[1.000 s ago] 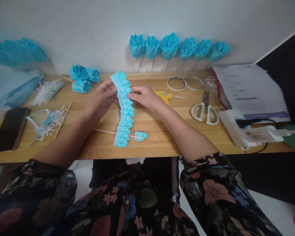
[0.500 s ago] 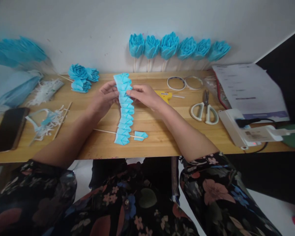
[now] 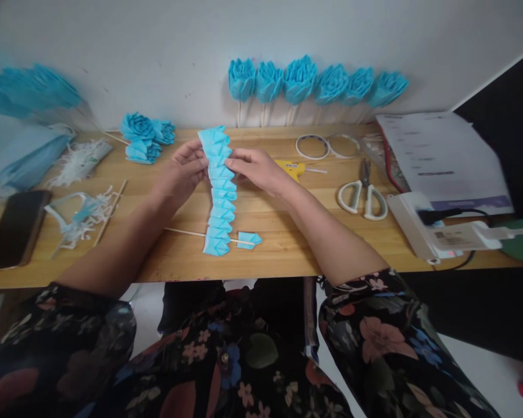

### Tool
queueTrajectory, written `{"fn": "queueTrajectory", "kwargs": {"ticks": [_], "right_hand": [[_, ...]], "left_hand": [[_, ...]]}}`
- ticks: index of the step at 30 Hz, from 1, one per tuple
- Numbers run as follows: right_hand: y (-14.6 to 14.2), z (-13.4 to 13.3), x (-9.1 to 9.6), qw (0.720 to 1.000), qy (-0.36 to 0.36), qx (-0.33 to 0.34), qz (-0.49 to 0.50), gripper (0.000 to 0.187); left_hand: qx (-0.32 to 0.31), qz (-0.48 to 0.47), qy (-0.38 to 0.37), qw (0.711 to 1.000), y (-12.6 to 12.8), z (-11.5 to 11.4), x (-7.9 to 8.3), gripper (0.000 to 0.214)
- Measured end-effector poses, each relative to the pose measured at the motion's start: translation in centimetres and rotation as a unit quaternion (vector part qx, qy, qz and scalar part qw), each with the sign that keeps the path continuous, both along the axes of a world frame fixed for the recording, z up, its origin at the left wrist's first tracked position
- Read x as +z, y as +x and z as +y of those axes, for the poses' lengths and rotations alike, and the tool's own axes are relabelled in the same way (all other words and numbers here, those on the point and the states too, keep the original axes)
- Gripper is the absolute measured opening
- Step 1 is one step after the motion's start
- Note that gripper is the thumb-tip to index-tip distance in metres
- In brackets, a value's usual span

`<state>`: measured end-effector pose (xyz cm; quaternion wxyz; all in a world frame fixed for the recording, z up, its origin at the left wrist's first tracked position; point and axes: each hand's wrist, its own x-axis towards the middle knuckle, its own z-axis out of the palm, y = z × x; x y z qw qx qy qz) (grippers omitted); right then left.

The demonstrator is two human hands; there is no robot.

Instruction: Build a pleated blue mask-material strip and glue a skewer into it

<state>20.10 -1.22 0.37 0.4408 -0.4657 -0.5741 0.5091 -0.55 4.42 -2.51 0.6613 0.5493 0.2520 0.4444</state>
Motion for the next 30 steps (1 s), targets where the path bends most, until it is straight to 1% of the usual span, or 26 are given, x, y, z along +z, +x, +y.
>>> {"fn": "queueTrajectory", "kwargs": {"ticks": [2, 4, 8, 11, 15, 19, 21, 27, 30], "right_hand": [[0.0, -0.12, 0.1, 1.0, 0.001, 0.011, -0.007, 0.03], [-0.12, -0.19, 0.06, 1.0, 0.009, 0.014, -0.021, 0.032], [-0.26, -0.11, -0.21, 0.998, 0.038, -0.026, -0.052, 0.029], [-0.16, 0.0, -0.2, 0.996, 0.047, -0.051, -0.056, 0.023], [-0.05, -0.09, 0.15, 0.996, 0.049, -0.051, -0.057, 0.019], [-0.14, -0.25, 0.34, 0.997, 0.044, -0.035, -0.053, 0.028], [-0.24, -0.25, 0.22, 0.998, 0.036, -0.03, -0.046, 0.029], [-0.37, 0.05, -0.43, 0.996, 0.027, -0.058, -0.054, 0.02], [-0.17, 0.14, -0.33, 0.998, 0.017, -0.046, -0.033, 0.017]], "left_hand": [[0.016, 0.003, 0.004, 1.0, -0.13, 0.19, 0.01, 0.037], [0.024, 0.009, 0.008, 1.0, -0.16, 0.22, 0.01, 0.038], [0.006, 0.013, 0.001, 1.0, 0.1, -0.05, -0.05, 0.039], [-0.01, 0.026, -0.011, 1.0, 0.3, -0.25, -0.08, 0.042], [-0.031, 0.042, 0.004, 0.999, 0.27, -0.45, -0.02, 0.051], [-0.036, 0.035, 0.018, 0.999, 0.12, -0.51, 0.05, 0.052], [-0.034, 0.035, 0.017, 0.999, 0.13, -0.48, 0.03, 0.05], [-0.045, 0.029, 0.006, 0.999, 0.26, -0.38, -0.13, 0.052], [-0.041, 0.027, -0.007, 0.999, 0.16, -0.37, -0.01, 0.049]]}}
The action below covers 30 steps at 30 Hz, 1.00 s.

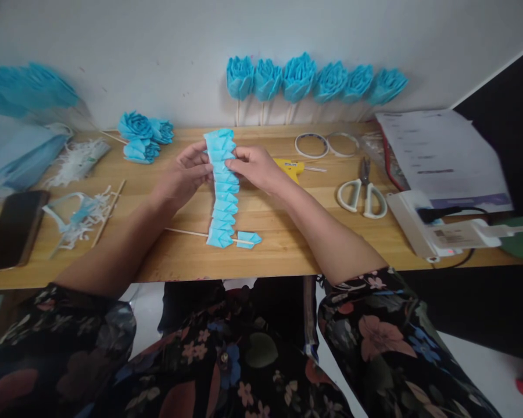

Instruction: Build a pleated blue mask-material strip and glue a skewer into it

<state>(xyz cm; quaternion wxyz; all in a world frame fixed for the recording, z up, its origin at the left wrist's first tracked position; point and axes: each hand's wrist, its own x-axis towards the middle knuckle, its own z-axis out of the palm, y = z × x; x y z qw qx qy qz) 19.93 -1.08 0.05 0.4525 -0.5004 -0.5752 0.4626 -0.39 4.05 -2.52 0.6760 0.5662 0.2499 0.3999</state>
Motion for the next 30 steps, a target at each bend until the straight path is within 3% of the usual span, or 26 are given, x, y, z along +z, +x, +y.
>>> {"fn": "queueTrajectory", "kwargs": {"ticks": [7, 15, 21, 26, 30], "right_hand": [[0.23, -0.36, 0.61, 0.999, -0.007, 0.041, 0.024, 0.032], [0.04, -0.18, 0.32, 1.0, 0.01, -0.005, -0.022, 0.028], [0.15, -0.18, 0.34, 0.999, 0.014, 0.003, -0.034, 0.036], [-0.02, -0.35, 0.47, 1.0, 0.01, 0.015, -0.014, 0.045], [-0.11, -0.34, 0.34, 1.0, 0.012, 0.001, -0.017, 0.042]], "left_hand": [[0.041, -0.014, -0.005, 0.999, -0.37, 0.31, 0.47, 0.048], [0.027, -0.006, -0.02, 0.999, -0.07, 0.42, -0.12, 0.044], [0.021, 0.002, -0.011, 1.0, 0.01, 0.01, -0.07, 0.054], [0.035, -0.002, -0.009, 0.999, -0.13, -0.07, 0.07, 0.051], [0.033, -0.009, -0.005, 0.999, -0.06, 0.05, -0.08, 0.05]]}}
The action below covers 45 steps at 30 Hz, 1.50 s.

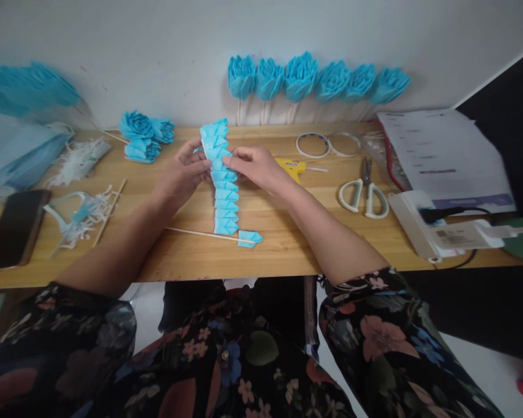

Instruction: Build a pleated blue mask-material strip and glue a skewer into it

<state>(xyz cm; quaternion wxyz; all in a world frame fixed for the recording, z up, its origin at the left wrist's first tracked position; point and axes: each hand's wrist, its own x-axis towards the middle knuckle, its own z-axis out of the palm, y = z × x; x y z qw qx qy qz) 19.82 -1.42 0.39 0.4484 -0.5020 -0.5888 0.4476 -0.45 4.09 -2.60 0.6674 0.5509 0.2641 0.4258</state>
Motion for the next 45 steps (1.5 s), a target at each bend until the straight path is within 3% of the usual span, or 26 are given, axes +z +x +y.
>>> {"fn": "queueTrajectory", "kwargs": {"ticks": [7, 12, 19, 26, 31, 36, 45], "right_hand": [[0.2, 0.2, -0.3, 0.999, 0.023, -0.009, -0.026, 0.032], [0.3, 0.2, 0.0, 1.0, 0.003, 0.022, 0.02, 0.029], [0.1, -0.1, 0.2, 1.0, -0.009, 0.029, -0.005, 0.036], [0.4, 0.3, -0.4, 1.0, 0.013, -0.008, -0.011, 0.039], [0.5, 0.3, -0.4, 1.0, 0.009, -0.004, 0.002, 0.041], [0.2, 0.2, -0.2, 0.999, -0.007, -0.002, 0.037, 0.048], [0.4, 0.6, -0.7, 1.0, 0.013, 0.011, 0.013, 0.032]], "left_hand": [[-0.013, 0.007, 0.001, 1.0, 0.1, 0.0, 0.0, 0.055], [0.003, 0.008, -0.005, 1.0, -0.2, 0.1, 0.3, 0.054], [0.014, -0.009, -0.008, 1.0, -0.4, 0.8, -0.1, 0.05], [-0.015, 0.01, -0.039, 0.999, 0.1, 0.3, 0.2, 0.048], [-0.029, 0.014, -0.015, 0.999, -0.2, 0.0, 0.2, 0.059], [-0.011, 0.006, 0.002, 1.0, -0.2, 0.2, -0.1, 0.05], [-0.023, 0.02, -0.008, 1.0, -0.1, -0.1, 0.2, 0.052]]}}
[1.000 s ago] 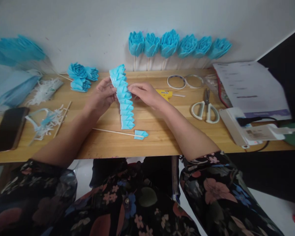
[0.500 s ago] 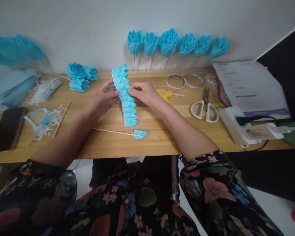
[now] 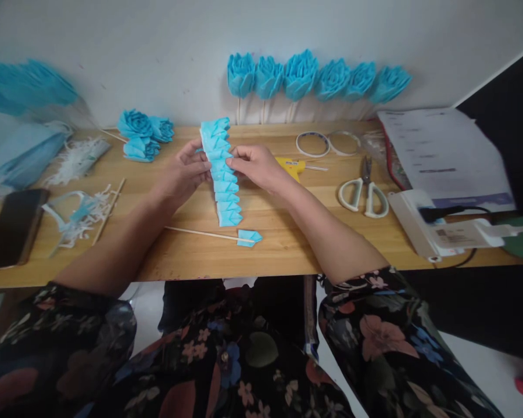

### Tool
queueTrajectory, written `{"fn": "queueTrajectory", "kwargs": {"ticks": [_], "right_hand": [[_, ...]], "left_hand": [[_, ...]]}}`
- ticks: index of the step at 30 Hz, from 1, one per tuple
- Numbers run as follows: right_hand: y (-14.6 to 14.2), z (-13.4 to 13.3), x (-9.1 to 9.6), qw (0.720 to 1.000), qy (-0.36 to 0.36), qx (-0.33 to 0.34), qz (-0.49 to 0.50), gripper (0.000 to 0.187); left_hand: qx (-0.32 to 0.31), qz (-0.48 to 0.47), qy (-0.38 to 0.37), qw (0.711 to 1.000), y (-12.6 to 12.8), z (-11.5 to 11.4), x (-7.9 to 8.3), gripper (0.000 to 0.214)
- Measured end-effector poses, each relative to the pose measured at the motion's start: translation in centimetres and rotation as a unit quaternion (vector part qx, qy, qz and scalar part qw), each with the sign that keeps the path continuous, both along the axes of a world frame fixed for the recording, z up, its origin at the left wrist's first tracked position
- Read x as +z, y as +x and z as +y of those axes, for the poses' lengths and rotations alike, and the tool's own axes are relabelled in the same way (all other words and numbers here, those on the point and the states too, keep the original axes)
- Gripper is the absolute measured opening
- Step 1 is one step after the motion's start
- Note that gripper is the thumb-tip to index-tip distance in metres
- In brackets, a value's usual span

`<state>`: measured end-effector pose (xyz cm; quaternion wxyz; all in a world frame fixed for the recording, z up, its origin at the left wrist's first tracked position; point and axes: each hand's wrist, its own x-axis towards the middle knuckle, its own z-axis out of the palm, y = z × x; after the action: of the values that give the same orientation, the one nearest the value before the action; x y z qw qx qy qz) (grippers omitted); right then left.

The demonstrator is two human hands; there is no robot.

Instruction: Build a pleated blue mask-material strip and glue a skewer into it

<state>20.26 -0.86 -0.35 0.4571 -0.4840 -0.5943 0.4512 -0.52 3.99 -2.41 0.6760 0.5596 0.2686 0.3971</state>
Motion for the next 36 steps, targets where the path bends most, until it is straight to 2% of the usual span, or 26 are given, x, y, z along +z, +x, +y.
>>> {"fn": "queueTrajectory", "kwargs": {"ticks": [3, 8, 12, 19, 22, 29, 36], "right_hand": [[0.1, 0.0, 0.3, 1.0, -0.001, 0.014, 0.01, 0.031], [-0.2, -0.4, 0.7, 1.0, -0.014, 0.028, -0.004, 0.044], [-0.3, -0.5, 0.4, 0.999, -0.004, 0.015, -0.032, 0.041], [0.0, -0.3, 0.2, 1.0, -0.006, -0.008, -0.023, 0.036], [-0.1, -0.3, 0.3, 1.0, -0.009, -0.01, -0.017, 0.039], [-0.5, -0.5, 0.6, 1.0, -0.018, -0.011, 0.021, 0.049], [-0.3, -0.3, 0.0, 1.0, -0.01, -0.001, 0.011, 0.034]], "left_hand": [[0.006, -0.016, 0.0, 1.0, -0.2, 0.3, 0.0, 0.049], [0.024, -0.049, 0.009, 0.999, -0.4, 1.1, -0.4, 0.048], [0.017, -0.034, -0.002, 0.999, -0.2, 1.1, -0.6, 0.05], [-0.02, 0.001, -0.016, 1.0, 0.0, 0.4, -0.1, 0.056], [-0.021, 0.006, -0.002, 1.0, -0.1, 0.3, -0.1, 0.061], [0.002, 0.006, 0.005, 1.0, -0.1, 0.2, -0.2, 0.058], [-0.002, 0.011, -0.001, 1.0, 0.1, -0.2, -0.2, 0.058]]}}
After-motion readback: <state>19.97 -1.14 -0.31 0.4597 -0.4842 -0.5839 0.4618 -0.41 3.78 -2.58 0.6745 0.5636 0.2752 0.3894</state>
